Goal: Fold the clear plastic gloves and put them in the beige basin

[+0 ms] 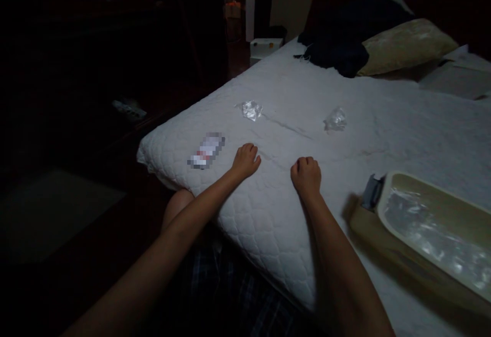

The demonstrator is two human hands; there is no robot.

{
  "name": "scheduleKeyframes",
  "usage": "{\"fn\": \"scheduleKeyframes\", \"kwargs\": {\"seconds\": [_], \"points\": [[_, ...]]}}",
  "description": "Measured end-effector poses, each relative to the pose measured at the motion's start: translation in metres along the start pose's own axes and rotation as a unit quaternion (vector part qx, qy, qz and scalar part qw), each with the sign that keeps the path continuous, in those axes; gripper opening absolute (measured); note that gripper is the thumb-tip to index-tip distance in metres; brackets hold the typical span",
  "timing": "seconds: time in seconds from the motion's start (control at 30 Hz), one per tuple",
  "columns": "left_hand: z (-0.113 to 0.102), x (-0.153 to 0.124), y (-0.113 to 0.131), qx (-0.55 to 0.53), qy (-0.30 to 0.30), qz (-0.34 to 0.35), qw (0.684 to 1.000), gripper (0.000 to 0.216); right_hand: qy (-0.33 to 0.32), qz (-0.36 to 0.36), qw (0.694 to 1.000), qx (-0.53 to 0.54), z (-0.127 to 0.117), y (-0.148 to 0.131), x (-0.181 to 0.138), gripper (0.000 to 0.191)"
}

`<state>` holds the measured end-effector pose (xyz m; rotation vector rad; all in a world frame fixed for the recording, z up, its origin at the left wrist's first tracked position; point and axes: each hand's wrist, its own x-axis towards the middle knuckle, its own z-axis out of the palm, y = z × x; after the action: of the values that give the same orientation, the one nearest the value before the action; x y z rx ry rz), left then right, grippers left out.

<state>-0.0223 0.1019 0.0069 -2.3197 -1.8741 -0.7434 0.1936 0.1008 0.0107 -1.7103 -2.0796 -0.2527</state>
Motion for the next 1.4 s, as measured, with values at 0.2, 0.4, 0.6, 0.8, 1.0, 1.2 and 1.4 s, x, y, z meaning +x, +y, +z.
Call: {"fn": "scheduleKeyframes", "kwargs": {"seconds": [0.2,0.4,0.6,0.8,1.0,1.2,1.4], "points": [[0.005,-0.003,-0.002,0.024,0.007,-0.004,1.0,0.022,0.02,0.105,0.994,0.024,0.02,0.03,0.054,0.044],[0.007,-0.004,0.001,0.038,0.015,0.003,0.999,0.02,-0.081,0.196,0.977,-0.022,0.024,0.054,0.099,0.061],[0.006,-0.006,0.003,0.041,0.011,-0.006,0.999,0.021,-0.141,0.232,0.961,-0.043,0.041,0.095,0.139,0.064],[0.006,-0.006,0.004,0.033,0.011,-0.009,0.999,0.021,-0.091,0.241,0.966,0.017,0.052,0.103,0.139,0.064],[0.007,-0.007,0.004,0.027,0.016,-0.013,0.999,0.021,-0.099,0.174,0.979,-0.045,0.038,0.056,0.106,0.058],[0.005,-0.008,0.004,0.03,0.017,-0.007,0.999,0.021,-0.009,-0.074,0.997,0.002,0.036,-0.02,0.116,0.045],[0.004,-0.009,0.006,0.019,0.023,-0.019,0.999,0.02,-0.152,-0.129,0.976,0.087,0.059,-0.115,0.146,0.057]]}}
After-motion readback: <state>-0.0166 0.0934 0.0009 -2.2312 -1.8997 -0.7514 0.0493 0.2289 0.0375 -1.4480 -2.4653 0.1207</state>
